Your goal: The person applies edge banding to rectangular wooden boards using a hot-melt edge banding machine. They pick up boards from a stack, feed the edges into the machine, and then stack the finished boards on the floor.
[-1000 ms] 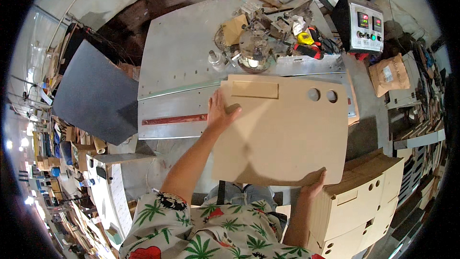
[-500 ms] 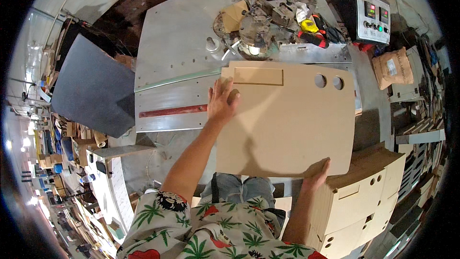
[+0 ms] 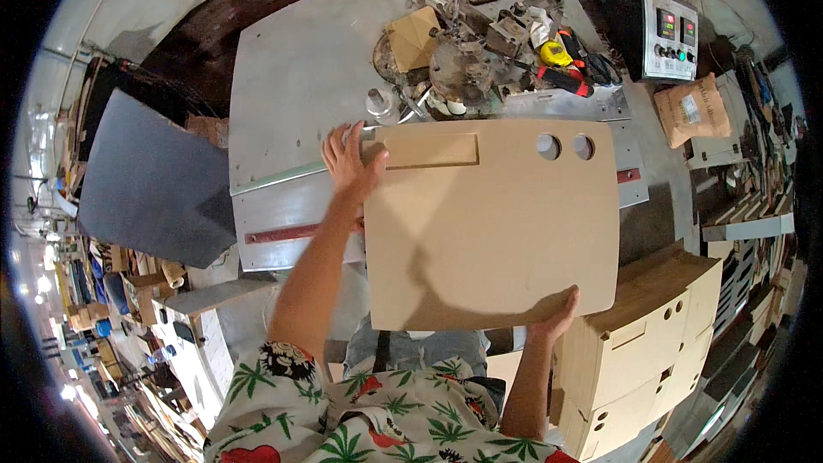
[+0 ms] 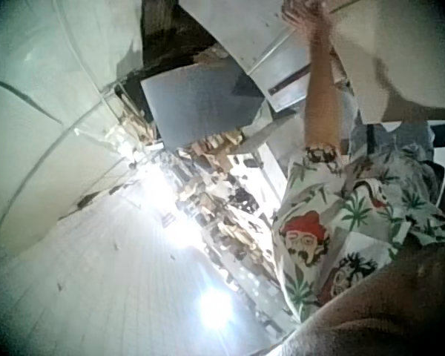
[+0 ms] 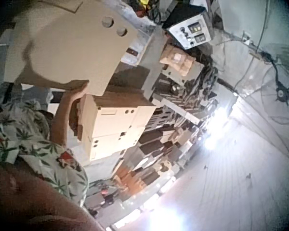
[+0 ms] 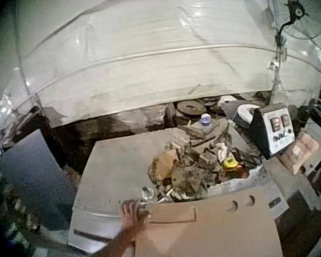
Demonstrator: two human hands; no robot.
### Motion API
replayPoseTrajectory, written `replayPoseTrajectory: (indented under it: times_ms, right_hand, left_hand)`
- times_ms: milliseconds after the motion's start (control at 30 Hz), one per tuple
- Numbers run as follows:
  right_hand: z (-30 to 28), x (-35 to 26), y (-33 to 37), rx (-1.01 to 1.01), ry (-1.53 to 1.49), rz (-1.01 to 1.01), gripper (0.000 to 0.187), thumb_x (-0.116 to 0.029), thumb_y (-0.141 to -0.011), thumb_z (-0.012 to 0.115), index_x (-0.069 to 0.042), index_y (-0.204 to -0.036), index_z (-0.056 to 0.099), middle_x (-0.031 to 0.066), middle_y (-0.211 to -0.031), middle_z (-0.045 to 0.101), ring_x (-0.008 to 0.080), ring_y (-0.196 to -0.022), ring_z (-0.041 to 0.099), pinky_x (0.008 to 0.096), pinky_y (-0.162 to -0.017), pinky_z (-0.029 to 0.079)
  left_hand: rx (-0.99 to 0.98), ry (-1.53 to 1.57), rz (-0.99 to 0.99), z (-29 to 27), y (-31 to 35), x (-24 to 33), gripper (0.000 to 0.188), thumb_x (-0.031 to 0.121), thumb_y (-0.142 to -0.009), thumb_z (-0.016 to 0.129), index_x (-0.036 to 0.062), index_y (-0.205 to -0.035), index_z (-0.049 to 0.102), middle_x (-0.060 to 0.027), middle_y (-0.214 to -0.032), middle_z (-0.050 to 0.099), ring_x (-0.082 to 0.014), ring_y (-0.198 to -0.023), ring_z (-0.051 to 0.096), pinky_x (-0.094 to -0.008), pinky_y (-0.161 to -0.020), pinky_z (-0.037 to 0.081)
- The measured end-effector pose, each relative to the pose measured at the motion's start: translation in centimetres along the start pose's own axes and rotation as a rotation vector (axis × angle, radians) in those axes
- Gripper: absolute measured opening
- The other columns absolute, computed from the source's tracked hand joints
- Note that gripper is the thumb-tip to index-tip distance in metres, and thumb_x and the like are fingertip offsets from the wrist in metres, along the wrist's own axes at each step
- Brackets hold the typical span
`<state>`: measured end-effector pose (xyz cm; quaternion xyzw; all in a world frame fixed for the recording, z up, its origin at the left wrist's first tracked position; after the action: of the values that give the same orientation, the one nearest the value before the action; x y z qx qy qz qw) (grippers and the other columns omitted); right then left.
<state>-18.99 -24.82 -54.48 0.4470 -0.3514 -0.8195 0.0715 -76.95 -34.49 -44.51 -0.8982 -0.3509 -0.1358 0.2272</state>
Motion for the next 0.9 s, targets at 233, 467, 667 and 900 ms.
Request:
replayPoseTrajectory:
  times_ms: [233, 467, 667, 900]
  right_hand:
    - [-3.3, 3.7, 1.0, -0.033, -0.034, -0.074, 0.036, -0.039, -0.100, 0.070, -0.011, -0.124, 0.068, 0.0012, -0.121, 0.068, 0.0173, -0.118, 0.061, 0.0376, -0.101, 0.050]
    - [-4.8, 7.4, 4.4, -0.050, -0.063, -0.067, 0.035, -0.039, -0.101, 0.068, -0.012, -0.124, 0.067, -0.0007, -0.123, 0.066, 0.0154, -0.120, 0.059, 0.0353, -0.106, 0.046]
    - [-1.9, 10.3, 8.5, -0.062, -0.043, -0.022, 0.046, -0.046, -0.102, 0.064, -0.012, -0.132, 0.061, 0.0033, -0.131, 0.062, 0.0214, -0.124, 0.057, 0.0408, -0.110, 0.044]
    - [-2.7, 14.3, 11.8, 0.040, -0.043, 0.032, 0.046, -0.048, -0.101, 0.063, -0.014, -0.133, 0.059, 0.0045, -0.125, 0.060, 0.0249, -0.120, 0.057, 0.0423, -0.110, 0.042]
  left_hand:
    - [-0.152, 0.098, 0.106, 0.1, -5.7, -4.3, 0.039, 0.043, -0.071, 0.092, 0.0261, -0.105, 0.083, 0.0049, -0.132, 0.057, -0.0322, -0.138, 0.037, -0.0536, -0.116, 0.024]
    - [-0.181, 0.023, 0.051, -1.6, -5.5, -7.9, 0.043, 0.044, -0.071, 0.091, 0.0261, -0.109, 0.081, 0.0025, -0.130, 0.059, -0.0303, -0.136, 0.041, -0.0549, -0.112, 0.028]
    - [-0.347, 0.067, 0.313, -2.0, -8.2, -5.1, 0.043, 0.042, -0.074, 0.089, 0.0149, -0.104, 0.076, -0.0047, -0.118, 0.066, -0.0323, -0.122, 0.055, -0.0500, -0.107, 0.040]
    - [-0.413, 0.131, 0.526, 1.3, -9.3, -3.3, 0.041, 0.048, -0.083, 0.079, 0.0128, -0.104, 0.075, -0.0039, -0.108, 0.066, -0.0293, -0.108, 0.063, -0.0457, -0.094, 0.051]
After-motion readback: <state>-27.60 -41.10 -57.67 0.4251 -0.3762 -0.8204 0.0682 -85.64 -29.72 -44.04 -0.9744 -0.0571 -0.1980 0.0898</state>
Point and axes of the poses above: each hand's wrist, its own y-axis away from the middle knuckle, its own z-axis out of the palm, x = y × z, the point moved 8 cm from there along -y, towards the middle knuckle
